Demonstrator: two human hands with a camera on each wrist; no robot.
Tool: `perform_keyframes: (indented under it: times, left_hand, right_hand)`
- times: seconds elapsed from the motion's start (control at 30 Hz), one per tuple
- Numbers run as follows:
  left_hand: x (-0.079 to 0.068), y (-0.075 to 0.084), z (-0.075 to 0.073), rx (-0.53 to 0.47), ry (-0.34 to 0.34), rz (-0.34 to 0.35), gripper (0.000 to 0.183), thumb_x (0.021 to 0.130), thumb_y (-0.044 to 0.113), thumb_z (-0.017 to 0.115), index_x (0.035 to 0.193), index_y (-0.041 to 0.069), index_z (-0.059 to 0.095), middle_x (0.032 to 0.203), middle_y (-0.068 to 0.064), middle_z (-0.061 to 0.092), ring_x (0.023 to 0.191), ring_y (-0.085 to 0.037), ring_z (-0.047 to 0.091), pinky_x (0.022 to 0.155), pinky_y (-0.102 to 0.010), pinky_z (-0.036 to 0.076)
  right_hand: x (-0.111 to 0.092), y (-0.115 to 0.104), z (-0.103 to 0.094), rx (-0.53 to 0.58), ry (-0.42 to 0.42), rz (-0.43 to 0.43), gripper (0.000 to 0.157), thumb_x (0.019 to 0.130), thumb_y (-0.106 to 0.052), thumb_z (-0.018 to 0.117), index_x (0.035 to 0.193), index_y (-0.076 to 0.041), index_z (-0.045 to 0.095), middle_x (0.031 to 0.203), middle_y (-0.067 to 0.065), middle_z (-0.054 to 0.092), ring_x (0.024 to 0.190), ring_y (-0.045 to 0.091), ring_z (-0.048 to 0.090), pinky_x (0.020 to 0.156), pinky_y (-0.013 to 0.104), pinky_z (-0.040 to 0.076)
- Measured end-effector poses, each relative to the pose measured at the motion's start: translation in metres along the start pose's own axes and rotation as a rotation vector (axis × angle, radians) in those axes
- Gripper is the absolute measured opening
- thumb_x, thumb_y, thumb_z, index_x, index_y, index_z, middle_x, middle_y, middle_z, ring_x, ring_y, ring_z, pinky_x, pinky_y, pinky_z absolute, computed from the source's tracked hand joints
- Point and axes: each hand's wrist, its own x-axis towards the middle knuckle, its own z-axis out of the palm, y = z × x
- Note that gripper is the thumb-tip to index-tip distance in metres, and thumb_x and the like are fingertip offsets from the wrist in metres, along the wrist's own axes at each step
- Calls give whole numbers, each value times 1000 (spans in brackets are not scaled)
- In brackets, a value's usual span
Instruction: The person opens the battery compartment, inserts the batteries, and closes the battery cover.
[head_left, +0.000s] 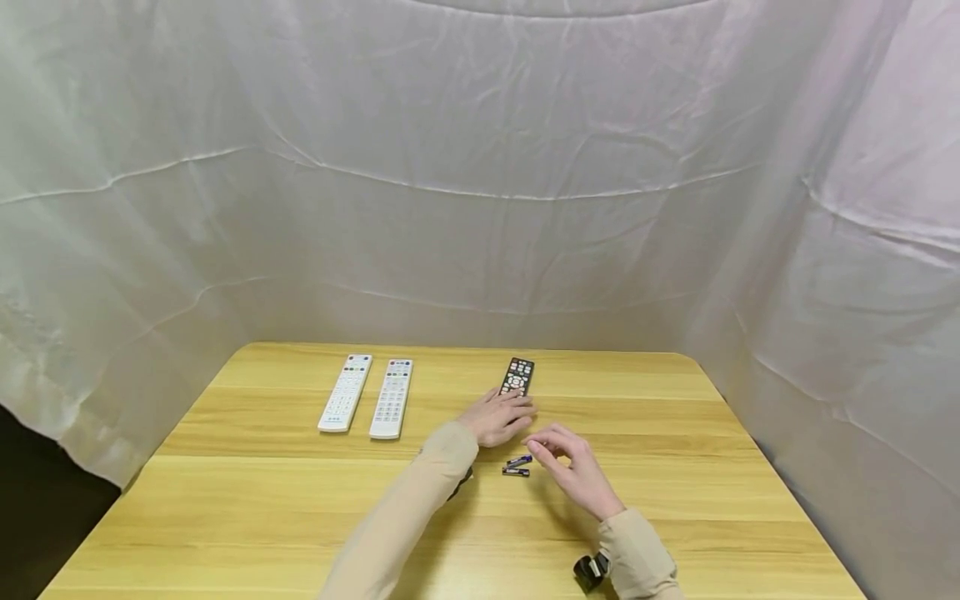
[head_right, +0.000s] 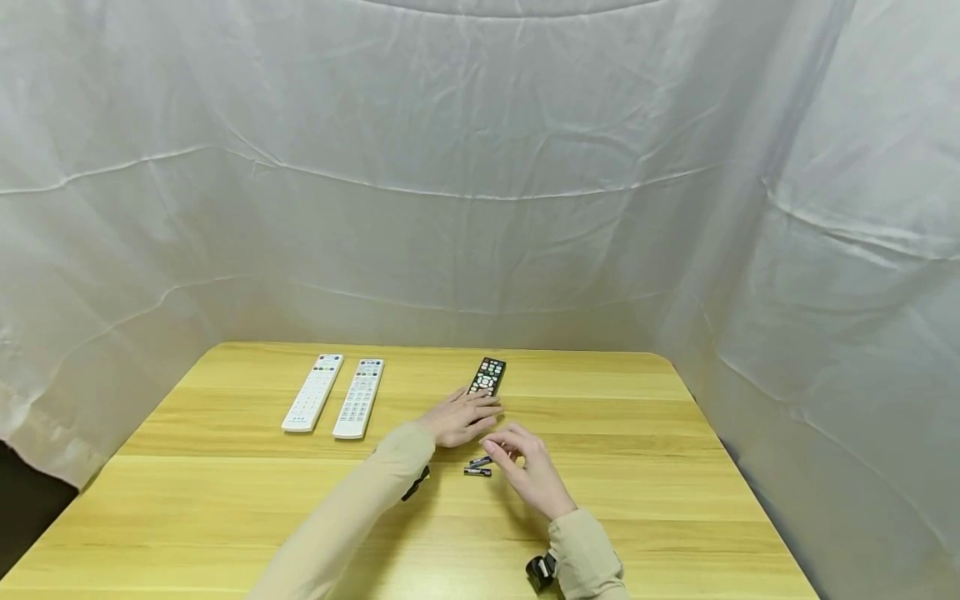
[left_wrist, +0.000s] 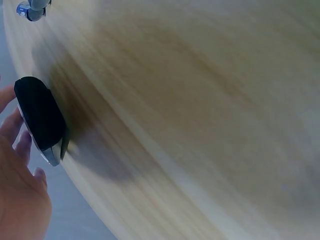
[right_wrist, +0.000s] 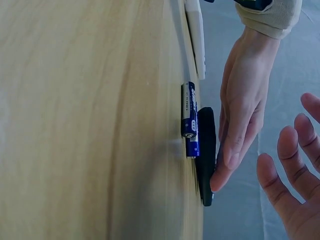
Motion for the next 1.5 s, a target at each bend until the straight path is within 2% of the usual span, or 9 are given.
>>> perform_keyframes:
  times: [0.33,0.43,0.53,0.7,0.83,1.0,1.1,1.3,1.5]
  left_hand:
    - [0,-7,3,-33,2,-14,46,109,34,36,150,15,48,162,-4,40,153,-26,31,130,-57,19]
    - [-1,-10,2,-29,17,-20,46,109,33,39,149,15,49,159,-5,44,151,-26,35,129,-57,23]
    - [-4,-12,0,-32,51,-20,44,107,31,44,147,13,51,154,-8,50,145,-27,43,126,-52,31]
    - [-8,-16,0,-8,138,-26,40,102,23,58,140,11,59,138,-8,61,131,-26,54,116,-44,46]
    - [-11,-17,1,30,183,-78,36,98,20,66,133,17,65,129,-3,66,124,-24,56,105,-47,54]
    - [-16,-17,0,43,204,-177,36,95,13,67,130,22,68,132,-3,66,129,-28,55,104,-60,51]
    - [-19,-16,-1,70,213,-227,39,95,12,67,132,23,65,133,-5,65,129,-30,55,101,-62,52]
    - [-25,-13,2,149,180,-293,65,90,10,73,149,21,48,131,-10,56,125,-26,52,93,-50,57]
    - [-34,-10,4,175,214,-375,69,83,7,79,146,7,51,139,-20,47,125,-33,46,87,-40,61]
  right_hand:
    - [0,-2,0,-3,1,9,14,98,-7,62,105,-7,74,94,3,71,82,-1,59,73,21,58]
    - [0,-2,0,3,-1,10,14,98,-7,62,105,-7,74,95,9,72,82,-1,59,73,21,58]
    - [-1,-2,1,8,-7,11,15,98,-8,62,106,-8,74,96,13,72,83,-1,60,74,22,58]
    - [-1,1,1,6,-12,19,15,99,-8,62,107,-7,74,97,9,72,84,0,60,75,24,59]
    - [-2,1,1,8,-11,21,15,98,-8,62,107,-8,74,97,7,73,84,0,60,74,23,59]
    - [-2,1,2,14,-11,14,15,98,-8,62,107,-7,74,97,10,73,83,0,60,74,20,58]
    - [-2,1,2,17,-10,4,15,98,-7,62,107,-5,74,97,10,73,83,1,60,73,20,57]
    - [-1,1,1,14,-17,3,15,99,-8,62,107,-7,74,97,11,73,83,1,60,73,19,57]
    - [-2,-1,1,18,-34,27,15,99,-10,61,107,-8,74,99,8,73,84,1,60,76,21,58]
